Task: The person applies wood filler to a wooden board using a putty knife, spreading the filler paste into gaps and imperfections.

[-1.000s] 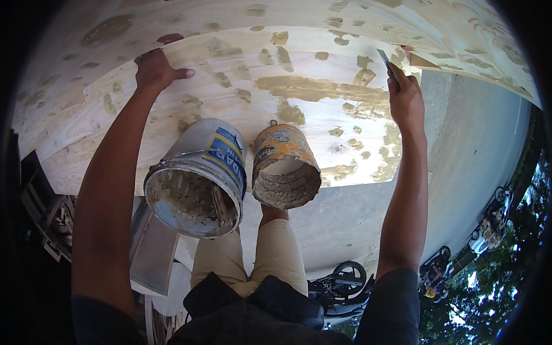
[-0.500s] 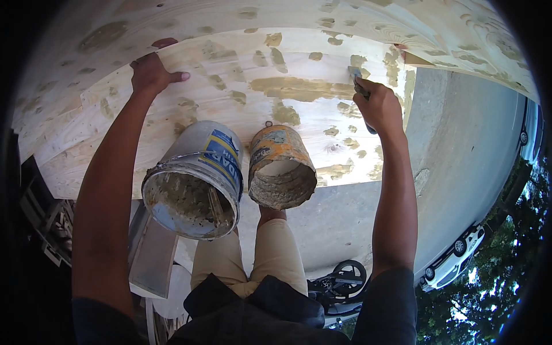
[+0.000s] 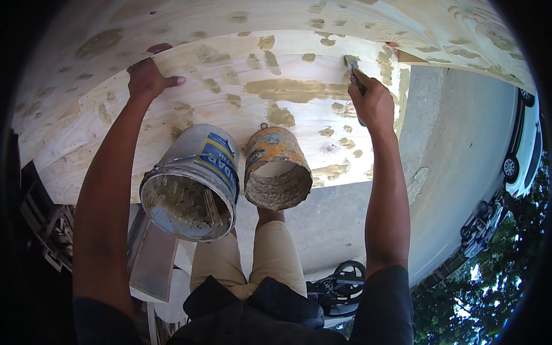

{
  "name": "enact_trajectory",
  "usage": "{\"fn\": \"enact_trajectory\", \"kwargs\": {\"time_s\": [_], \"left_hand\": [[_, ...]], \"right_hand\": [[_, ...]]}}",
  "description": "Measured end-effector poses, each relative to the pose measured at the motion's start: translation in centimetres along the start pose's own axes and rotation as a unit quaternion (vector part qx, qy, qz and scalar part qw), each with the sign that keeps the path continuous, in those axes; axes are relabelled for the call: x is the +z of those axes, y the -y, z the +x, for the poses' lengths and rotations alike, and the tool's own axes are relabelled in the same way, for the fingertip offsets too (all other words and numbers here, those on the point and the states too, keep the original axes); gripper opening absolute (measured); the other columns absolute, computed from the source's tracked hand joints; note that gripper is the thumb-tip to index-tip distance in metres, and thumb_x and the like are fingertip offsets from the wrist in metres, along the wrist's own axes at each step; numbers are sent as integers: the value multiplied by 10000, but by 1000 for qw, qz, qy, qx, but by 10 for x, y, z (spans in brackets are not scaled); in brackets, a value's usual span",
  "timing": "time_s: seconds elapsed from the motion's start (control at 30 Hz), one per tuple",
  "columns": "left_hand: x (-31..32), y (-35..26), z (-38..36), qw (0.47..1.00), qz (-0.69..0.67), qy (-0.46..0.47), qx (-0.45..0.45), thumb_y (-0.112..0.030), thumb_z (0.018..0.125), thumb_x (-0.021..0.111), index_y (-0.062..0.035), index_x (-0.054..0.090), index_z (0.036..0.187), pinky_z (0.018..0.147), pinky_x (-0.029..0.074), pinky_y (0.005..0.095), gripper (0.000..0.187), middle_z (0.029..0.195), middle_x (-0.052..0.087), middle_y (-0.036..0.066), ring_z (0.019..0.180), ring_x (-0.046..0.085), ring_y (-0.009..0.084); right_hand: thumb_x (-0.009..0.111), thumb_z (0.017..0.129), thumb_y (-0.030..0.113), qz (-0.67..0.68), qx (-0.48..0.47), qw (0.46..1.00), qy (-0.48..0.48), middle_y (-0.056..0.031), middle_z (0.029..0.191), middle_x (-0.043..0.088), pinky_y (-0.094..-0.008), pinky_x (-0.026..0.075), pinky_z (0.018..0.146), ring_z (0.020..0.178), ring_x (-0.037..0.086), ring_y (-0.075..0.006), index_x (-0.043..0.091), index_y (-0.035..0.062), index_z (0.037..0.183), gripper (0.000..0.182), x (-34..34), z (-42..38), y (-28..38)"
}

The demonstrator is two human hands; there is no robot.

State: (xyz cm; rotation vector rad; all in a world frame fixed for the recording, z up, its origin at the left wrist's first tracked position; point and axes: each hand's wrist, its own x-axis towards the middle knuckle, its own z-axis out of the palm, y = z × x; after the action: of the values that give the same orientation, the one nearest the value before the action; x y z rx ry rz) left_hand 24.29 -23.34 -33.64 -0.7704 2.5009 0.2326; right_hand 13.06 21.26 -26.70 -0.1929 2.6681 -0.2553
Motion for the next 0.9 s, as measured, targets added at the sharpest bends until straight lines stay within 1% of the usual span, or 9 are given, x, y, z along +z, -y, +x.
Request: {"fn": "enact_trajectory", "kwargs": {"time_s": [0.1,0.2,0.27,0.33,0.53,0.7,0.77,0.83,0.9], "left_hand": [[0,-1,-1,1000,5,2,1,-447,555,955,-58,506,1381,1021,467,469,1018,1434,510,164,1346,407,380],[2,1,1,1000,8,-2,6,-449,556,954,-60,490,1393,1033,464,470,1033,1438,511,158,1348,407,387],[7,2,3,1000,11,-13,8,-448,556,954,-62,476,1404,1043,462,468,1047,1438,512,156,1352,405,392],[14,4,2,998,1,-54,-24,-443,587,913,-268,554,1323,1110,296,488,837,1342,600,57,1312,502,279],[8,3,-1,999,-32,-40,7,-438,579,915,-269,564,1311,1110,305,454,829,1343,598,57,1317,494,275],[5,2,-2,998,-40,-50,12,-436,571,920,-261,565,1305,1106,306,465,834,1331,604,65,1307,504,265],[2,0,-6,999,-26,-33,10,-433,568,922,-259,565,1304,1107,306,467,836,1331,603,65,1308,504,266],[-6,-2,-11,996,-63,-36,51,-437,569,922,-252,565,1313,1108,311,466,845,1343,601,81,1313,501,273],[1,1,-6,997,-47,-44,34,-439,569,922,-248,565,1314,1109,310,466,848,1349,598,81,1314,499,276]], "right_hand": [[677,814,282,-22,-46,998,-26,-185,936,729,-409,542,818,858,706,-348,702,167,1246,448,11,-2,-1],[677,815,320,-14,44,996,77,-182,896,727,-408,542,804,831,708,-337,683,176,1277,483,-18,1,8],[671,813,318,2,44,998,34,-186,902,726,-411,543,802,833,707,-343,683,178,1277,486,-17,3,4],[660,813,310,-5,4,1000,-1,-200,908,721,-425,544,789,829,700,-367,683,181,1278,483,1,5,-12],[652,808,302,9,63,998,28,-223,939,716,-422,541,809,884,698,-377,695,171,1260,473,-26,2,3],[661,805,315,-26,24,999,7,-216,878,720,-407,551,773,809,714,-354,718,133,1213,451,-11,6,-8],[673,797,318,2,43,996,74,-207,864,724,-397,554,767,790,718,-339,716,122,1214,463,-28,10,-8],[688,788,304,5,35,998,57,-194,856,729,-399,549,754,785,718,-338,716,115,1212,465,-25,12,-14],[698,786,277,34,29,999,16,-177,818,727,-380,541,718,718,709,-294,715,105,1215,462,-18,7,-20]]}}
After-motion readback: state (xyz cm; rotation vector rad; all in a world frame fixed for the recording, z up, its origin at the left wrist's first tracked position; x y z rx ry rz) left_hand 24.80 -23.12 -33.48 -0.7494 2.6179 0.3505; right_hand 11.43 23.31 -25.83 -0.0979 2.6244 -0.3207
